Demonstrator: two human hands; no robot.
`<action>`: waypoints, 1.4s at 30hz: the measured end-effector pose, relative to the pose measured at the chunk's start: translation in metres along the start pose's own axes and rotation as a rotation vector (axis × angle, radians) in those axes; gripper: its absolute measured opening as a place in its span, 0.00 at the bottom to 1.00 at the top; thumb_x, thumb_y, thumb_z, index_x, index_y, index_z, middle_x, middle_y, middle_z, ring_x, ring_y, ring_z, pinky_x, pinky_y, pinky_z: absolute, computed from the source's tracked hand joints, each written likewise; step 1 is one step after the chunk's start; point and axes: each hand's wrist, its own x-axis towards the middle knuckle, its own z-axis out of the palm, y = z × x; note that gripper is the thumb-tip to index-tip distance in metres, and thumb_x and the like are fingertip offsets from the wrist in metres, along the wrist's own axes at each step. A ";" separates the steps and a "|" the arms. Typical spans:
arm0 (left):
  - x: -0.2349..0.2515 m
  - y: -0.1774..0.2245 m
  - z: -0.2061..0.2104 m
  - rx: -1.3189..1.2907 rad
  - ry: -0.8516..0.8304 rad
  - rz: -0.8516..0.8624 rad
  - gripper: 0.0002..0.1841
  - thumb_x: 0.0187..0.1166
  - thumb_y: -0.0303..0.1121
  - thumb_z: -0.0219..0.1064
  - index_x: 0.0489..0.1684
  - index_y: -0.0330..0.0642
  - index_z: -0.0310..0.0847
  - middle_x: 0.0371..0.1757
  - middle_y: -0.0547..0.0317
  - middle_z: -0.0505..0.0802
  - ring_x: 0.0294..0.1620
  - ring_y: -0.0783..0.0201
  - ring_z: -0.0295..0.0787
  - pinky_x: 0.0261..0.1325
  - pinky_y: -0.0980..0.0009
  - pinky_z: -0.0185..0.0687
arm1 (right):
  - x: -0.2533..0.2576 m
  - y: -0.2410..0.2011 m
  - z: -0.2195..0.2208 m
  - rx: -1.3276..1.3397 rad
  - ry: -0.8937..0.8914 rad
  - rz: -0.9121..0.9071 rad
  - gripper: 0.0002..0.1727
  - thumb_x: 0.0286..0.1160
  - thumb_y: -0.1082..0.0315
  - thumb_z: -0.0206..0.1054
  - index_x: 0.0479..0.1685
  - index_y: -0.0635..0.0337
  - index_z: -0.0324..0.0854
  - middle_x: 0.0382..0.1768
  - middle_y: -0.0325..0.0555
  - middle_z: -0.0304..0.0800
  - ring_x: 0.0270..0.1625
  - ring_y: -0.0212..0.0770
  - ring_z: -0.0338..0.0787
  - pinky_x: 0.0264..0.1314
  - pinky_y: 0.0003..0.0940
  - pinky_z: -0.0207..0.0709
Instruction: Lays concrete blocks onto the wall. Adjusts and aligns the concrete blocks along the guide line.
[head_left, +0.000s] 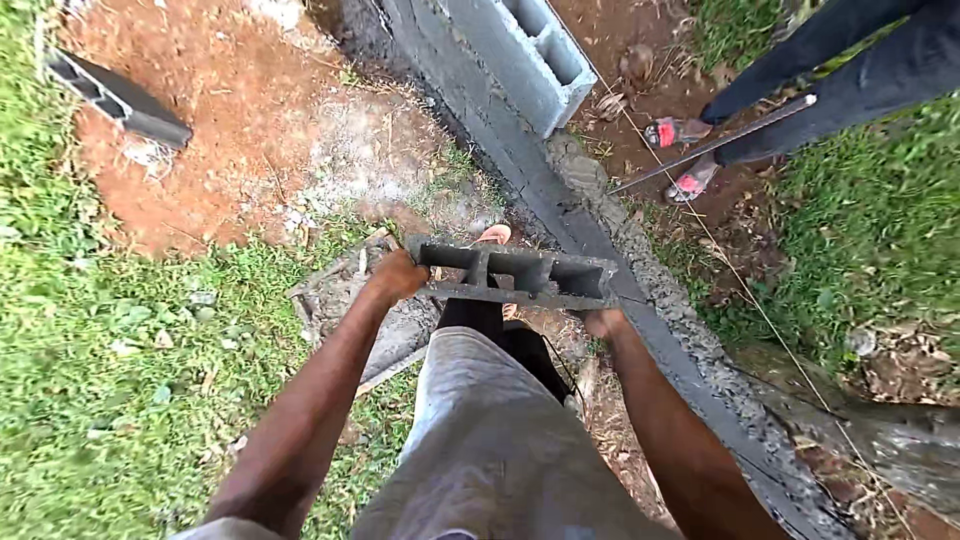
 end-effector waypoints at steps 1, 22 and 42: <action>0.000 -0.003 -0.001 -0.011 -0.001 0.013 0.19 0.79 0.42 0.68 0.34 0.29 0.83 0.38 0.32 0.89 0.44 0.35 0.88 0.48 0.31 0.79 | -0.006 -0.005 0.000 -0.019 -0.020 -0.009 0.35 0.96 0.42 0.28 0.85 0.54 0.62 0.71 0.57 0.81 0.68 0.53 0.85 0.64 0.56 0.83; 0.043 0.153 -0.029 0.228 0.056 0.312 0.20 0.75 0.44 0.71 0.35 0.29 0.85 0.39 0.30 0.90 0.46 0.31 0.90 0.48 0.27 0.79 | -0.081 -0.108 -0.005 -0.862 0.431 -0.067 0.22 0.85 0.59 0.66 0.63 0.72 0.79 0.55 0.68 0.87 0.60 0.61 0.88 0.66 0.62 0.79; 0.211 0.359 -0.013 0.506 -0.114 0.403 0.21 0.77 0.41 0.70 0.51 0.26 0.84 0.56 0.26 0.89 0.63 0.30 0.86 0.64 0.29 0.77 | 0.046 -0.126 -0.037 -0.565 0.585 0.151 0.24 0.81 0.58 0.70 0.59 0.75 0.81 0.55 0.73 0.87 0.62 0.68 0.87 0.68 0.69 0.76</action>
